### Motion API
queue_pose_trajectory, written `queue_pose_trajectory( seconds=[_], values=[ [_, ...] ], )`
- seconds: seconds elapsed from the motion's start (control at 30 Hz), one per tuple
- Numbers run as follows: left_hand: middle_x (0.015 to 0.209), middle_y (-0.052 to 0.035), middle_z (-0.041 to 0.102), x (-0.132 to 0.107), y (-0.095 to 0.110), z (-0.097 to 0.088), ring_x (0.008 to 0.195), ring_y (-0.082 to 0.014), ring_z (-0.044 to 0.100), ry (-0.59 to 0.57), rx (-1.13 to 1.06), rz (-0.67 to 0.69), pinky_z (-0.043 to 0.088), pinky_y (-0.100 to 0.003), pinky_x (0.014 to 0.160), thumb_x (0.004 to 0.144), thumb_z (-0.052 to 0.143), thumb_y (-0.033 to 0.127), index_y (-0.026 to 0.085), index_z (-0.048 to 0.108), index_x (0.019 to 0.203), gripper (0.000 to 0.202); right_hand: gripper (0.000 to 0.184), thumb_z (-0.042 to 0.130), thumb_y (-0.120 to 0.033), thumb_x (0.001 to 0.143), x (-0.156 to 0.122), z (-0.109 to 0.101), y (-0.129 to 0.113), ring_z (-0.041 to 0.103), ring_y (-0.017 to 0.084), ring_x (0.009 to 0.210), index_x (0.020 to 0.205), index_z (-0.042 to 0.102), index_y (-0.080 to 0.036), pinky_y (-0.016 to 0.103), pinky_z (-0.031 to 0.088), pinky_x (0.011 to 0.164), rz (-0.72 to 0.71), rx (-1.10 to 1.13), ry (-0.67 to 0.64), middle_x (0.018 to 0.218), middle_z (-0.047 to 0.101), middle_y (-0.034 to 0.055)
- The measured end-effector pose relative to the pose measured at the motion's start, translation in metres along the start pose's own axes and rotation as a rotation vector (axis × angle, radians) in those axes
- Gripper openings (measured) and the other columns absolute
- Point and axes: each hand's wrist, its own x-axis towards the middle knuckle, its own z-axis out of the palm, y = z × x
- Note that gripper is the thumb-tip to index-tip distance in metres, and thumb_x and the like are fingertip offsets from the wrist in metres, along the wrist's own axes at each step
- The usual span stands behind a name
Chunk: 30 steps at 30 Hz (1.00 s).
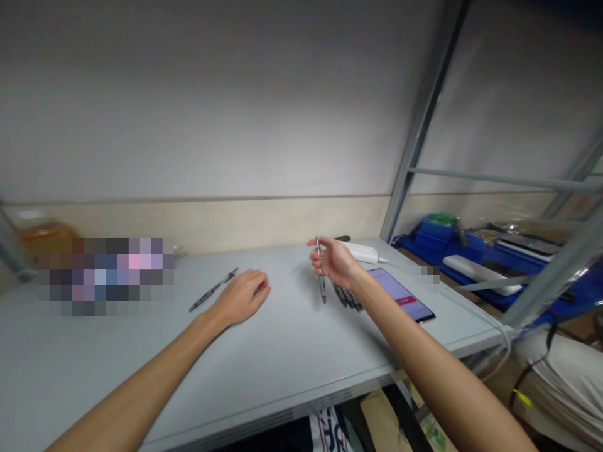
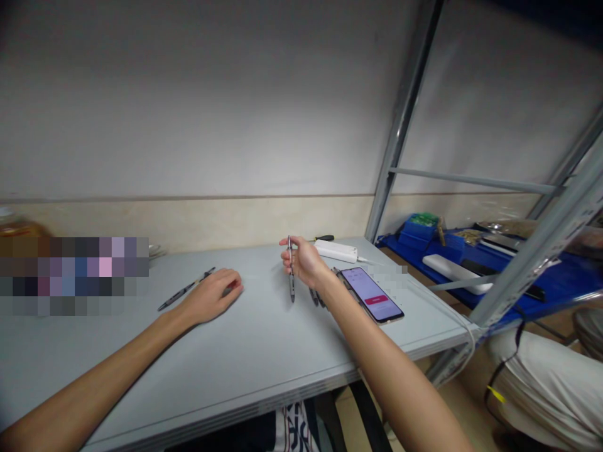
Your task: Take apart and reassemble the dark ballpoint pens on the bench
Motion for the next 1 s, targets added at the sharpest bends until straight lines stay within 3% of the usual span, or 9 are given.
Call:
queue_pose_trajectory(
  seconds=[0.13,0.23,0.33,0.43,0.6,0.77,1.0],
  values=[
    [0.073,-0.004,0.054,0.0,0.0,0.002,0.073,-0.0183,0.049,-0.005,-0.008,-0.001,0.038,-0.031,0.069,0.085,0.037,0.027,0.018,0.051,0.075,0.02,0.014,0.042,-0.021,0.078,0.009,-0.004,0.02,0.046,0.009,0.046,0.088,0.05,-0.018,0.022,0.04,0.048,-0.139,-0.452,0.108,0.055,0.046,-0.0043],
    [0.073,-0.0035,0.054,0.0,0.001,0.002,0.073,-0.0181,0.049,0.0,-0.023,0.004,0.037,-0.03,0.068,0.085,0.037,0.026,0.018,0.05,0.074,0.019,0.015,0.046,-0.023,0.078,0.017,-0.01,0.028,0.052,0.013,0.052,0.086,0.056,-0.016,0.026,0.042,0.057,-0.23,-0.999,0.149,0.054,0.052,-0.0003],
    [0.073,-0.0029,0.053,0.001,0.002,0.002,0.073,-0.0175,0.048,-0.001,-0.044,0.002,0.038,-0.03,0.069,0.085,0.038,0.025,0.018,0.05,0.075,0.017,0.017,0.051,-0.021,0.076,0.022,-0.015,0.034,0.058,0.019,0.075,0.087,0.061,-0.013,0.028,0.041,0.071,-0.304,-1.466,0.208,0.073,0.063,0.0096],
    [0.073,-0.0026,0.053,0.001,0.003,0.002,0.072,-0.0169,0.048,-0.02,-0.077,-0.006,0.038,-0.03,0.068,0.084,0.038,0.025,0.018,0.05,0.076,0.015,0.024,0.046,-0.021,0.08,0.023,-0.018,0.04,0.058,0.023,0.087,0.095,0.062,-0.012,0.031,0.041,0.074,-0.245,-1.716,0.276,0.093,0.063,0.0168],
    [0.075,-0.0029,0.053,0.001,0.004,0.003,0.073,-0.0172,0.048,-0.03,-0.089,-0.01,0.038,-0.03,0.069,0.083,0.039,0.024,0.018,0.05,0.077,0.014,0.027,0.041,-0.018,0.081,0.02,-0.024,0.043,0.05,0.03,0.099,0.1,0.06,-0.01,0.037,0.041,0.074,-0.192,-1.9,0.349,0.098,0.06,0.02],
    [0.077,-0.0039,0.055,0.001,0.002,0.003,0.077,-0.0184,0.049,-0.017,-0.077,-0.015,0.038,-0.032,0.072,0.082,0.04,0.025,0.018,0.051,0.077,0.014,0.027,0.045,-0.022,0.08,0.014,-0.034,0.04,0.041,0.033,0.108,0.1,0.06,-0.012,0.042,0.038,0.08,-0.19,-1.928,0.375,0.108,0.054,0.02],
    [0.077,-0.0038,0.054,-0.001,0.001,0.003,0.077,-0.0184,0.049,-0.027,-0.067,-0.011,0.038,-0.031,0.071,0.083,0.04,0.024,0.018,0.051,0.077,0.014,0.031,0.044,-0.021,0.082,0.009,-0.04,0.039,0.047,0.029,0.102,0.112,0.053,-0.019,0.038,0.039,0.077,-0.157,-1.886,0.35,0.112,0.051,0.0148]
  ],
)
